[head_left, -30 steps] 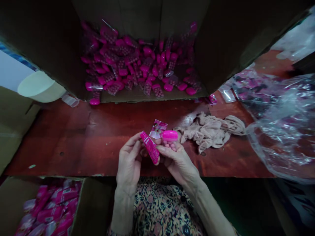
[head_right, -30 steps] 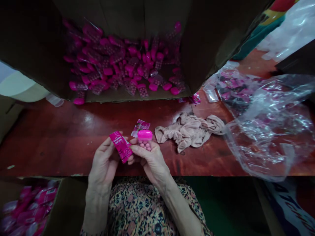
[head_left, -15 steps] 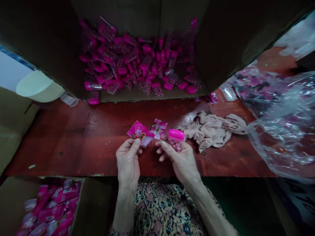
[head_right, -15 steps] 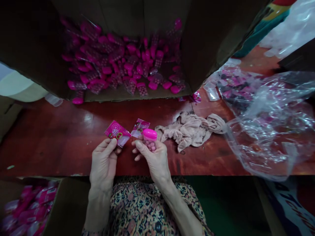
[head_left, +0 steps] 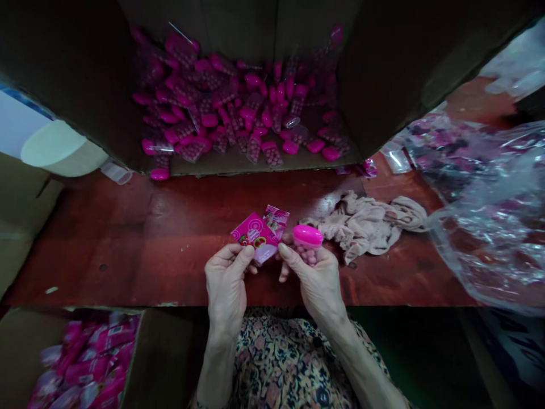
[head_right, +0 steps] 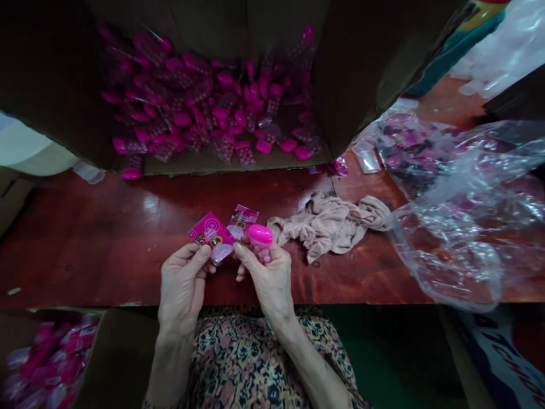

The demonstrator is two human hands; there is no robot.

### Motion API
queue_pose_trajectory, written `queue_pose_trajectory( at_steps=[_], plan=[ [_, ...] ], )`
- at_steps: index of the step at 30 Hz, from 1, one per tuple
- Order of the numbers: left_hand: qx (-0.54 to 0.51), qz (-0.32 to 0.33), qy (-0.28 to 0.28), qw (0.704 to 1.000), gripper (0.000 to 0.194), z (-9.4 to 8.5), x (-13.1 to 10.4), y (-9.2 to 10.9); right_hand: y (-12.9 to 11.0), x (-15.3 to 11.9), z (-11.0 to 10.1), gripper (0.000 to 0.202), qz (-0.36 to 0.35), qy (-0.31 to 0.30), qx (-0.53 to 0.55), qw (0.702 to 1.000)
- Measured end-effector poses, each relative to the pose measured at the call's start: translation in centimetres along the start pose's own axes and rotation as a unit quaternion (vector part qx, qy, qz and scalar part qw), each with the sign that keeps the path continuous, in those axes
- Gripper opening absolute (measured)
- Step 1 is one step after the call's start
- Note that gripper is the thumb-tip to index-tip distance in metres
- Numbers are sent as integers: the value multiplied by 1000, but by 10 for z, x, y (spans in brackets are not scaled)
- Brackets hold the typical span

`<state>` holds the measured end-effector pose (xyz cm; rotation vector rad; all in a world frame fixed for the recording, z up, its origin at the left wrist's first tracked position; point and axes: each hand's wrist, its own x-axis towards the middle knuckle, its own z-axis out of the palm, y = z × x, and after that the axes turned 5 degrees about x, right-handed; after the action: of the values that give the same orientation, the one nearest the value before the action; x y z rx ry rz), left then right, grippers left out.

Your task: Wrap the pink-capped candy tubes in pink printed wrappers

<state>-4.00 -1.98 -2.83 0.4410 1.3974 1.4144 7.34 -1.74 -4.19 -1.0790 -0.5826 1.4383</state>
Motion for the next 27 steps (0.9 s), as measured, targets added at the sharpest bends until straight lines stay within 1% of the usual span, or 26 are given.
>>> queue_pose_trajectory(
  at_steps=[4, 6, 8, 10, 13, 15, 16, 18, 19, 21, 24, 27],
  plan=[
    [-33, 1, 44, 998, 17, -2, 3, 1, -5, -8, 0, 29, 26, -53, 14, 998],
    [-51, -4, 57, 997, 18, -4, 4, 1, -6, -14, 2, 33, 41, -83, 22, 995],
    [-59, -6, 65, 996, 19, -4, 6, 2, -6, -20, 4, 35, 55, -99, 24, 993],
    [-64, -8, 71, 995, 20, -4, 6, 2, -3, -25, 7, 34, 57, -98, 23, 993],
    [-66, -13, 72, 995, 21, -3, 6, 1, 0, -26, 11, 30, 16, -53, 21, 998],
    [-62, -20, 58, 996, 21, -2, 5, 0, 0, -23, 14, 22, -25, 6, 9, 1000],
    [-58, -24, 43, 997, 20, -2, 4, 0, -1, -20, 15, 22, -39, 37, -2, 999],
    [-48, -35, 2, 998, 18, -1, 2, -2, -4, -15, 15, 31, -50, 77, -30, 995],
    [-43, -39, -20, 998, 16, 0, 2, -2, -5, -12, 15, 34, -48, 80, -41, 995],
    [-35, -40, -53, 997, 13, 1, 1, -4, -7, -7, 14, 32, -37, 62, -53, 996],
    [-26, -41, -79, 996, 15, 2, 1, -6, -7, -2, 10, 24, -27, 33, -48, 998],
    [-20, -53, -91, 994, 13, 2, 2, -7, -3, 0, 4, 21, -33, 33, -32, 998]
  ],
)
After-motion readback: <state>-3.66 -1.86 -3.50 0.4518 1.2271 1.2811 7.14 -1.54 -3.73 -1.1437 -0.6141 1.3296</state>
